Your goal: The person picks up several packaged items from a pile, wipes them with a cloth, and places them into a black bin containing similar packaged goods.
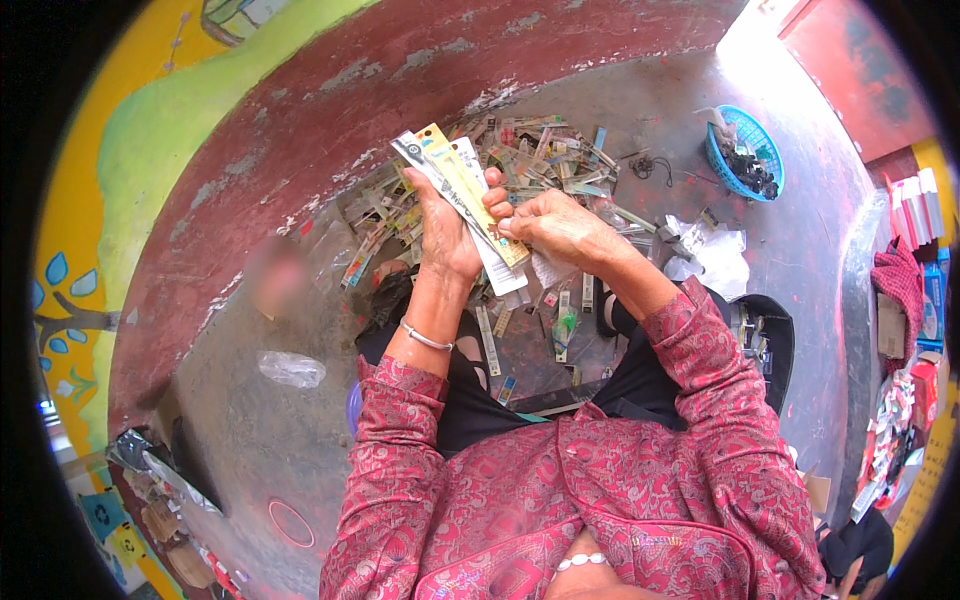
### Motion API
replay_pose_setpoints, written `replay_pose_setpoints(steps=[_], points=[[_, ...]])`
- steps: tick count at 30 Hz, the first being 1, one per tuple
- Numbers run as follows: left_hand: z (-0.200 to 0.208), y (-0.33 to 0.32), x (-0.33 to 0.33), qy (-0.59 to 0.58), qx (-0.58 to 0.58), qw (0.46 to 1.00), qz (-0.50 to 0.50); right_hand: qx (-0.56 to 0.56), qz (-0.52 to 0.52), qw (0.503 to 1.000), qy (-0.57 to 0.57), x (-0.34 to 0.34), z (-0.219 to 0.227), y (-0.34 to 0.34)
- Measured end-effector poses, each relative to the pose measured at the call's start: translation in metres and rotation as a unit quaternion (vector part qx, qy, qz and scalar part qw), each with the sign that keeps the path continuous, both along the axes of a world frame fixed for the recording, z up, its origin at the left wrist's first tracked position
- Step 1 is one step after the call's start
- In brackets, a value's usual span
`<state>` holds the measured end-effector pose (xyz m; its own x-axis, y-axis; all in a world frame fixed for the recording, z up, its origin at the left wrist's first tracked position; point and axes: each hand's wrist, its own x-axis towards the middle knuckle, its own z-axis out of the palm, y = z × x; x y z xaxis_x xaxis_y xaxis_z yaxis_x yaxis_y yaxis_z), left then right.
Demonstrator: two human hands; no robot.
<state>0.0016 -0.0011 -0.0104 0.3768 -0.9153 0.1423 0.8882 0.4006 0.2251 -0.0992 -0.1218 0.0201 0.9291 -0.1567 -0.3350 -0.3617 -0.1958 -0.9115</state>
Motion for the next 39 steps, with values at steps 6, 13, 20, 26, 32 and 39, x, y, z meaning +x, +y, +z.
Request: replay_pose_setpoints(steps=[6, 13, 20, 26, 32, 39], points=[[0.011, -0.006, -0.005, -0.047, 0.168, 0.978, 0.111, -0.094, 0.056, 0.993, 0.036, -0.005, 0.018, 0.000], [0.007, -0.006, -0.007, -0.084, 0.257, 0.959, 0.084, -0.141, 0.134, 0.979, 0.057, -0.007, 0.022, -0.007], [0.001, -0.004, -0.005, -0.030, 0.173, 0.984, -0.010, -0.171, 0.161, 0.971, 0.043, -0.008, 0.022, -0.013], [0.001, -0.002, -0.005, -0.025, 0.222, 0.975, -0.001, -0.017, 0.032, 0.998, -0.045, -0.004, 0.032, -0.043], [0.025, -0.018, -0.026, -0.054, 0.347, 0.933, 0.079, -0.352, 0.038, 0.881, -0.315, 0.000, 0.017, -0.004], [0.014, -0.007, -0.024, -0.121, 0.292, 0.948, -0.039, -0.355, -0.114, 0.878, -0.300, 0.010, 0.012, -0.014]])
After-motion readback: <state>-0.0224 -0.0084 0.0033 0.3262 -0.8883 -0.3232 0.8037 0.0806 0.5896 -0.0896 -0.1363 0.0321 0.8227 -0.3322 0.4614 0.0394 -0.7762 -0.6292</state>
